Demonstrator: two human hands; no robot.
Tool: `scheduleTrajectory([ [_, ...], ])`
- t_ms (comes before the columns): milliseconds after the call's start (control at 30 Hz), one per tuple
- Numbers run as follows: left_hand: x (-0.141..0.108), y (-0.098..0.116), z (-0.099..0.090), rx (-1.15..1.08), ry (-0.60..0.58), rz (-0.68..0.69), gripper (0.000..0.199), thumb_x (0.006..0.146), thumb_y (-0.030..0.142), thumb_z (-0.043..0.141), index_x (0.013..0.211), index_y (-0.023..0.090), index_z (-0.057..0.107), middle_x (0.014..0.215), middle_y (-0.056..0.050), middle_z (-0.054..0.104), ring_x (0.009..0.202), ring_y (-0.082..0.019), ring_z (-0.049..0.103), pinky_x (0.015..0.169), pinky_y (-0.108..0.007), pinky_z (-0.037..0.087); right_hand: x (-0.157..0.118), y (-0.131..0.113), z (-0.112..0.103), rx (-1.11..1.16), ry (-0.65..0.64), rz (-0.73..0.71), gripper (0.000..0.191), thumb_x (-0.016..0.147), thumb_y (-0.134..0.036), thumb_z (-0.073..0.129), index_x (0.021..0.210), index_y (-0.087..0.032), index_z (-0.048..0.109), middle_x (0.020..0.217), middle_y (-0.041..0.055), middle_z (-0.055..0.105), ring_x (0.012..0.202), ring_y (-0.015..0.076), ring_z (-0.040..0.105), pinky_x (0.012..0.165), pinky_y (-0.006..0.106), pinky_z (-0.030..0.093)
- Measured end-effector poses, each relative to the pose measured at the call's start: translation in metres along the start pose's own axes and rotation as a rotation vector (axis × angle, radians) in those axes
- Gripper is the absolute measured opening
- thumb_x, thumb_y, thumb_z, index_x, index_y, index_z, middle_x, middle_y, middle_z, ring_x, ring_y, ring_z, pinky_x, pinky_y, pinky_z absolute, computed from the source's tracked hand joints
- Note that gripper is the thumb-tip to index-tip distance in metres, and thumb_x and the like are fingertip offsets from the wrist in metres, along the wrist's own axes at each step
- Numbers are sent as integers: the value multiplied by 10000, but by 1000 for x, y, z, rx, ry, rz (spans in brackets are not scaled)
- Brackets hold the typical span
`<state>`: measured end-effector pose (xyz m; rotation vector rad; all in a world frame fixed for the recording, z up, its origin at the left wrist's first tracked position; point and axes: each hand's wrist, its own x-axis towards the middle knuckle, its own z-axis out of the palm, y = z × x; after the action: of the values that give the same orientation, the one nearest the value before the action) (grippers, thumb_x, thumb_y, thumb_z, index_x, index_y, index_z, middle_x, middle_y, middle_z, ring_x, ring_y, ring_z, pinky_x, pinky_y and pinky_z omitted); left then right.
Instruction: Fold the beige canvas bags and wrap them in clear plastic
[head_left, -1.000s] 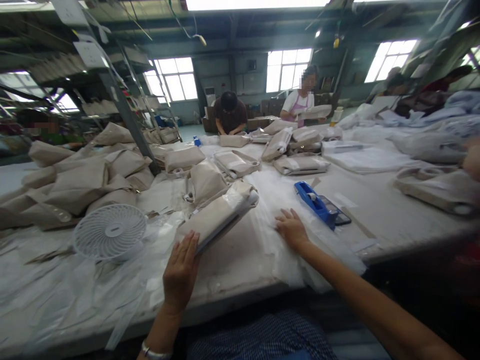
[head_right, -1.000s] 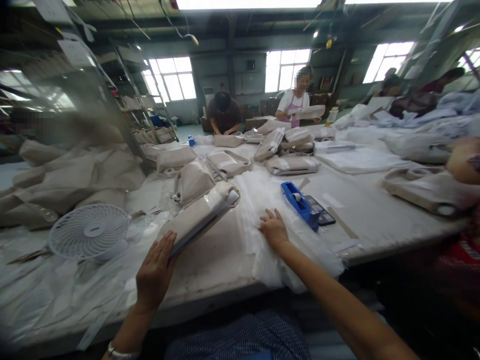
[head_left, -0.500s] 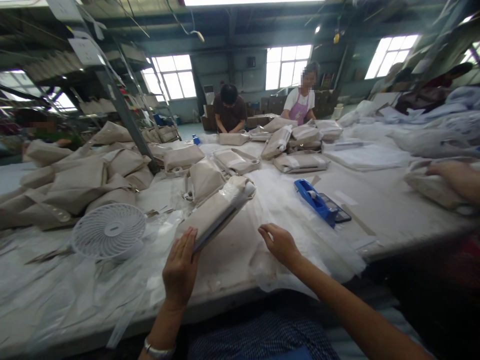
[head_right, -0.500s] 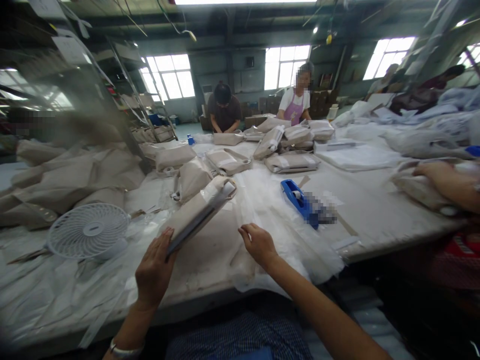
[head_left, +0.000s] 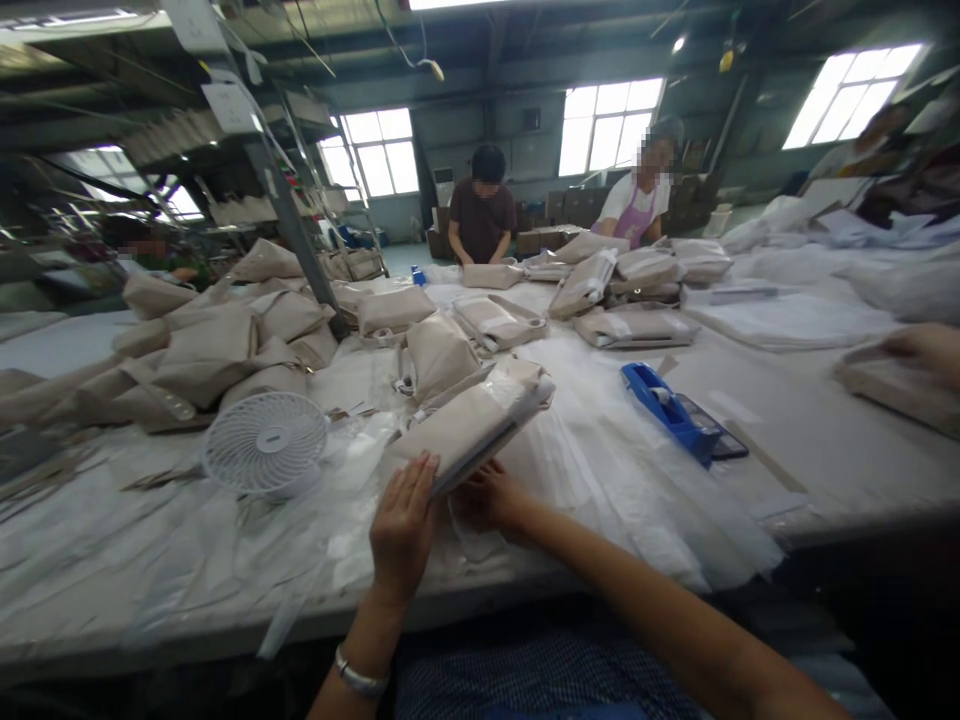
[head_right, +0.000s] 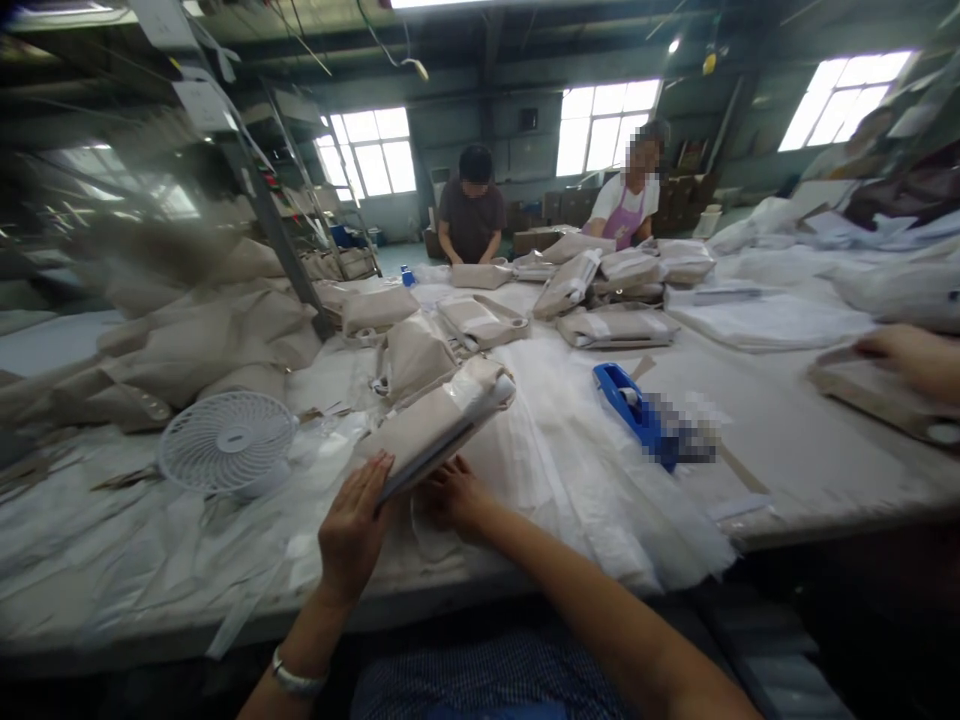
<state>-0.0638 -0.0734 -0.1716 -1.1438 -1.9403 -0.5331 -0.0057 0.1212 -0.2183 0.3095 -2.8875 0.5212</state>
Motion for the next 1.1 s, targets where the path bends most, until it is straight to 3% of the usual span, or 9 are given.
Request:
scheduleTrajectory([
  [167,-19,10,10,-24,-25,55,488,953,107,539,1433,185,494,1396,-58,596,1279,-234,573,1093,-410,477,-19,-12,-1,-92,32,6,384,918,-193,561,1290,-151,651,1259,172,679,1166,323,630,1022,442,490],
  [300,-38,21,20,-59,-45,71,422,973,98,478,1377,192,558,1379,-43,611,1285,-239,568,1065,-421,508,-51,-36,-33,-12,121,-217,213,933,-207,536,1041,-194,720,886,79,754,760,219,697,688,305,556],
  [367,-43,25,23,-71,-41,81,419,973,88,470,1361,207,574,1375,-34,613,1288,-238,566,1055,-423,519,-46,-35,-58,77,297,-234,200,962,-236,522,1033,-212,708,863,56,747,737,184,688,680,274,542],
  [467,-45,27,24,-69,-43,79,435,967,71,469,1363,219,571,1375,-21,612,1286,-231,568,1041,-422,537,-5,-10,-90,103,410,18,247,1001,-248,475,1100,-205,698,1034,81,749,939,190,700,860,284,532],
  [533,-44,27,22,-63,-59,81,434,977,79,446,1374,216,559,1384,-18,604,1287,-226,567,1033,-414,547,35,18,-103,-17,200,245,309,1000,-213,447,1210,-177,672,1207,118,707,1120,230,653,994,340,481],
  [600,-43,27,21,-59,-63,93,436,987,81,414,1376,215,556,1388,-15,600,1287,-218,567,1027,-396,553,73,48,-108,-104,-82,353,356,969,-176,476,1276,-147,654,1289,149,668,1196,269,617,1029,366,456],
  [800,-44,28,21,-42,-36,103,444,996,79,374,1366,229,566,1405,2,584,1303,-205,553,1022,-369,557,144,92,-96,-125,-569,239,504,730,-12,656,1175,-237,730,1099,41,757,977,214,702,824,247,510],
  [967,-44,28,22,-49,-45,93,443,996,82,370,1363,228,572,1407,-2,581,1330,-199,527,1053,-357,535,166,88,-80,-227,-754,208,259,746,-128,728,1002,-150,755,962,77,753,894,232,698,855,365,530],
  [1100,-44,28,19,-56,-20,104,422,996,90,393,1339,229,595,1385,-10,600,1323,-191,534,1075,-348,520,166,87,-79,-255,-789,190,147,786,-216,736,912,-140,738,859,53,738,805,185,679,835,376,544],
])
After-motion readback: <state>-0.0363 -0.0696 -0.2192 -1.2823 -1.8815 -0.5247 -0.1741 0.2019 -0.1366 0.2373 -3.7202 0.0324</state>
